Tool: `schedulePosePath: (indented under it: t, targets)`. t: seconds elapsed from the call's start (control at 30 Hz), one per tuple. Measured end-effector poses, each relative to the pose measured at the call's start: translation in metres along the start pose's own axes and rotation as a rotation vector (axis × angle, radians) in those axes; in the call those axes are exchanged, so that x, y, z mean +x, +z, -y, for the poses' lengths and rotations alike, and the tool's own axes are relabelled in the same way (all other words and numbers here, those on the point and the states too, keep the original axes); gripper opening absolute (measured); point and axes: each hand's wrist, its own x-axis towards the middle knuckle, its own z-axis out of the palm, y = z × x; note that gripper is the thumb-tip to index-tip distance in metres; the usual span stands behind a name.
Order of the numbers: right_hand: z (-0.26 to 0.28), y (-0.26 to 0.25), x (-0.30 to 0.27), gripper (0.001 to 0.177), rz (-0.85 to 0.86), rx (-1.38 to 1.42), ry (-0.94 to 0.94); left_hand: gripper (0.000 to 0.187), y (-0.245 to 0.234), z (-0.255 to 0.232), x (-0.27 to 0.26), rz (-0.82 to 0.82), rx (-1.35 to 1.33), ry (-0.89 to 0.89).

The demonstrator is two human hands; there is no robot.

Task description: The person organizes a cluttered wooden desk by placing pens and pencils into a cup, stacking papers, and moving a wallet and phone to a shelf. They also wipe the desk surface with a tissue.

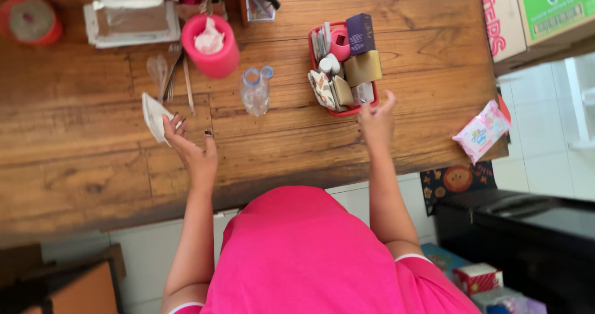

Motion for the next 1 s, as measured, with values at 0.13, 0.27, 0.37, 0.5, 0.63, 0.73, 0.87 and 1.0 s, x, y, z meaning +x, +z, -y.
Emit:
schedulePosePath:
  t: [0.13,0.27,0.37,0.5,0.63,0.73,0.87,1.0]
  targets:
    - [-0.06,0.023,0.047,0.068,0.329,0.478,0.516,0.096,0.002,-0.003,-0.032,-0.021,-0.046,-0.12]
    - [-0.117,0.066,0.066,0.039,0.404,0.646,0.387,0.098,0.016,-0.016,-0.061,-0.006,-0.011,-0.131]
    - [-0.132,0.091,0.084,0.035,0.375,0.692,0.32,0.096,0.022,-0.034,-0.074,0.0,-0.064,-0.176]
    - [-0.155,0.078,0.097,0.031,0.408,0.689,0.324,0.096,0.013,-0.054,-0.102,-0.054,0.007,-0.244]
    - [-0.181,0.035,0.094,0.026,0.481,0.64,0.332,0.096,-0.004,-0.067,-0.137,-0.137,0.11,-0.279]
    - [-0.202,-0.013,0.084,0.025,0.527,0.539,0.342,0.094,-0.014,-0.073,-0.163,-0.191,0.157,-0.421]
    - [-0.221,-0.075,0.045,0.023,0.566,0.407,0.328,0.095,-0.04,-0.068,-0.18,-0.225,0.194,-0.433]
    - [-0.214,-0.109,-0.016,0.02,0.656,0.264,0.312,0.096,-0.085,-0.048,-0.181,-0.216,0.172,-0.494]
